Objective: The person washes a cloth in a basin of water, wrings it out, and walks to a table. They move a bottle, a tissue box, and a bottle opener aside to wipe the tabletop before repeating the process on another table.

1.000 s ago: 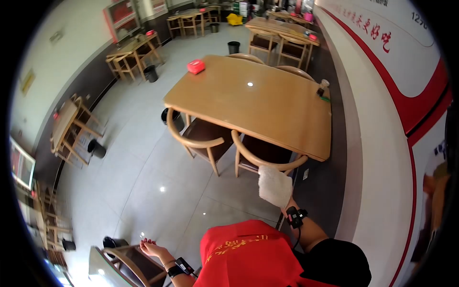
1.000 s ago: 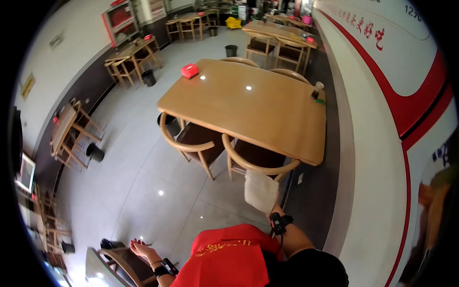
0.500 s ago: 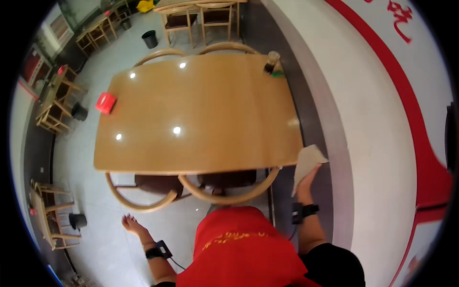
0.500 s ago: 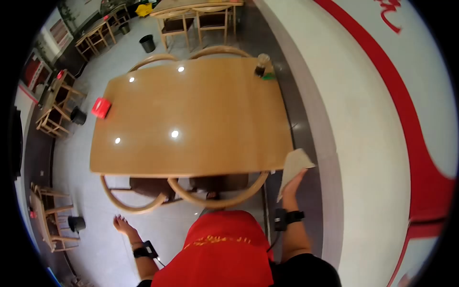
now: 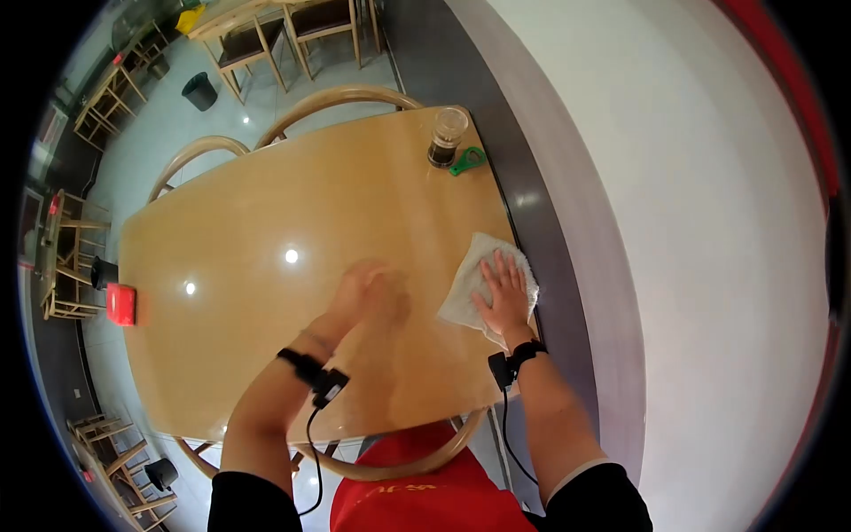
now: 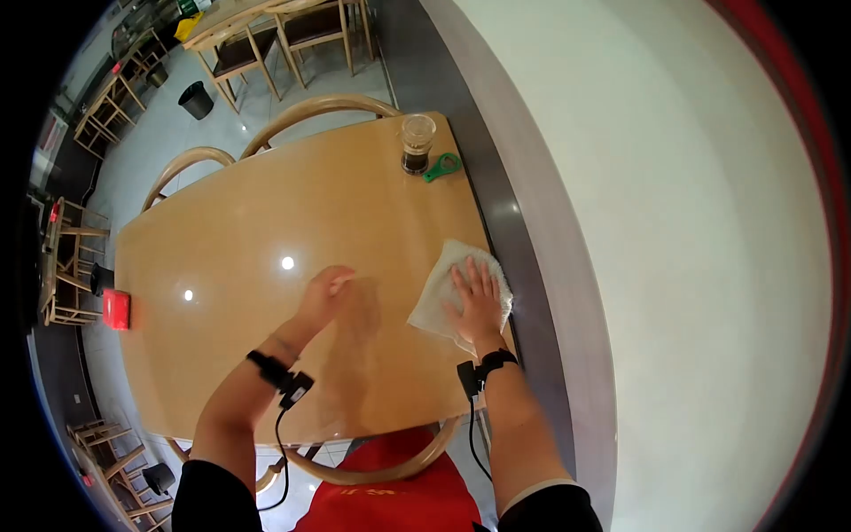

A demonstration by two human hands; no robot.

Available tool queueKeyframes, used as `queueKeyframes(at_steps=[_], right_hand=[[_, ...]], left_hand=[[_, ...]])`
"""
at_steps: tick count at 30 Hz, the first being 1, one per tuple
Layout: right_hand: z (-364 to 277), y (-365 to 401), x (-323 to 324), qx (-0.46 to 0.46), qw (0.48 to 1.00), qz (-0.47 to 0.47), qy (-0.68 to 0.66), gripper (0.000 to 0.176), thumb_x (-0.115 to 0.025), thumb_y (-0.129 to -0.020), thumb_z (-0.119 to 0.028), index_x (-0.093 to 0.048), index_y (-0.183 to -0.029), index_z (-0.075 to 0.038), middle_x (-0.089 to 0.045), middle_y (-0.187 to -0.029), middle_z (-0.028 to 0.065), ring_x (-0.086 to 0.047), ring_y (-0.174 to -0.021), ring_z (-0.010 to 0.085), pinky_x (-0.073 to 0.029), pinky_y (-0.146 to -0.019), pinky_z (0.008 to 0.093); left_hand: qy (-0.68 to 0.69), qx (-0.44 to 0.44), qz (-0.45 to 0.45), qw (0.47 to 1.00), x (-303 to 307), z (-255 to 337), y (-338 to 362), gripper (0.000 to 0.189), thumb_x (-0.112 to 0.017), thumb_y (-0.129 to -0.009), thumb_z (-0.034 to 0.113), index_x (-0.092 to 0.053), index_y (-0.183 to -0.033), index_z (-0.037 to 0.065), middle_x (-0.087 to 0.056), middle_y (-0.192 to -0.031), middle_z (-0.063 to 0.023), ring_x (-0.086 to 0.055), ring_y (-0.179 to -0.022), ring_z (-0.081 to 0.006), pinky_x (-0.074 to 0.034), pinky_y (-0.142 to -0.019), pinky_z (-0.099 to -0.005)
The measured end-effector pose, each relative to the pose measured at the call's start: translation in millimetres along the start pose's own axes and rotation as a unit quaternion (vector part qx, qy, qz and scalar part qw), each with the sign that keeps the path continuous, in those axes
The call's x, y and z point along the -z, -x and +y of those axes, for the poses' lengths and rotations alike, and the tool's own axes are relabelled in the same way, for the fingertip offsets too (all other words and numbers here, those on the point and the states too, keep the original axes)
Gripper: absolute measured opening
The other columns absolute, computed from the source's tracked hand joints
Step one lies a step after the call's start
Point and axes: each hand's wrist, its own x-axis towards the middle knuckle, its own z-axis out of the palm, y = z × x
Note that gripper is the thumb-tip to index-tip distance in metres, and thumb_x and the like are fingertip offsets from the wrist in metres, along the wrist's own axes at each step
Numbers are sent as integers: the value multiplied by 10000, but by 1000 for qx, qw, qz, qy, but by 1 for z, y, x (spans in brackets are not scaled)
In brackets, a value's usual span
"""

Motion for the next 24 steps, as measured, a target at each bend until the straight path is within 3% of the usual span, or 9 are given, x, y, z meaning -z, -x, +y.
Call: queueKeyframes(at_steps=[1,3,5,8,11,15,17,20,24], right_hand=[[3,-8,2,0,1000,4,-6,653,-529,-857,-413,-287,-1433,-220,-128,-1529,62,-101,-1400,305,-134,-1115,437],[5,-19,1,0,1000,-12,-2,656,-540,-846,-402,-300,-1428,-217,-142,-1526,69,-112,-1397,311,-139,-1114,438],[2,-17,1,-5,1000,-20,-3,659,-551,-834,-390,-313,-1423,-213,-155,-1522,75,-124,-1395,317,-144,-1113,438],[5,-16,1,-7,999,-6,-34,672,-602,-790,-324,-355,-1403,-196,-196,-1509,105,-163,-1381,344,-160,-1094,480],[8,-21,-4,-13,999,-14,-41,649,-585,-780,-371,-398,-1373,-186,-211,-1505,104,-157,-1386,339,-164,-1093,479],[10,-25,-2,-11,999,-16,-48,648,-593,-774,-369,-409,-1367,-184,-230,-1498,111,-176,-1380,346,-171,-1087,480],[8,-25,-2,-3,998,-3,-62,672,-620,-753,-310,-399,-1374,-177,-254,-1487,125,-191,-1373,359,-175,-1078,487],[9,-25,-4,2,998,7,-69,668,-626,-748,-300,-410,-1366,-169,-262,-1484,125,-202,-1370,357,-178,-1079,486],[6,-27,-3,-1,998,6,-66,666,-630,-744,-296,-416,-1362,-168,-261,-1484,123,-207,-1369,353,-185,-1078,484]], left_hand=[[-28,-50,-23,998,-20,2,-27,286,-610,-815,124,-578,-1094,72,-621,-1044,-140,-603,-941,-316,-489,-834,-396],[7,142,-47,989,-53,37,-90,409,-641,-778,174,-548,-1170,103,-572,-1159,-173,-552,-1015,-377,-442,-903,-449],[-80,-26,68,994,-113,15,-136,461,-636,-772,168,-520,-1217,137,-480,-1283,-192,-482,-1109,-390,-408,-943,-456],[-129,-72,51,988,-130,39,-196,405,-630,-772,177,-564,-1170,142,-404,-1344,-204,-433,-1154,-388,-377,-970,-460],[-186,-6,92,978,-139,43,-230,260,-608,-778,124,-660,-1030,160,-486,-1263,-178,-469,-1121,-359,-425,-926,-402],[-232,-25,19,972,-150,20,-241,365,-600,-780,95,-585,-1144,110,-478,-1277,-164,-475,-1105,-365,-456,-869,-415],[-221,66,64,971,-152,30,-229,412,-595,-776,69,-490,-1171,24,-553,-1140,-205,-542,-996,-370,-485,-781,-434],[-112,151,43,981,-144,33,-196,275,-495,-822,70,-529,-1095,61,-616,-948,-188,-580,-936,-369,-495,-714,-457],[-162,94,-6,982,-125,7,-164,155,-468,-858,78,-530,-994,37,-620,-838,-214,-606,-810,-395,-482,-694,-478]])
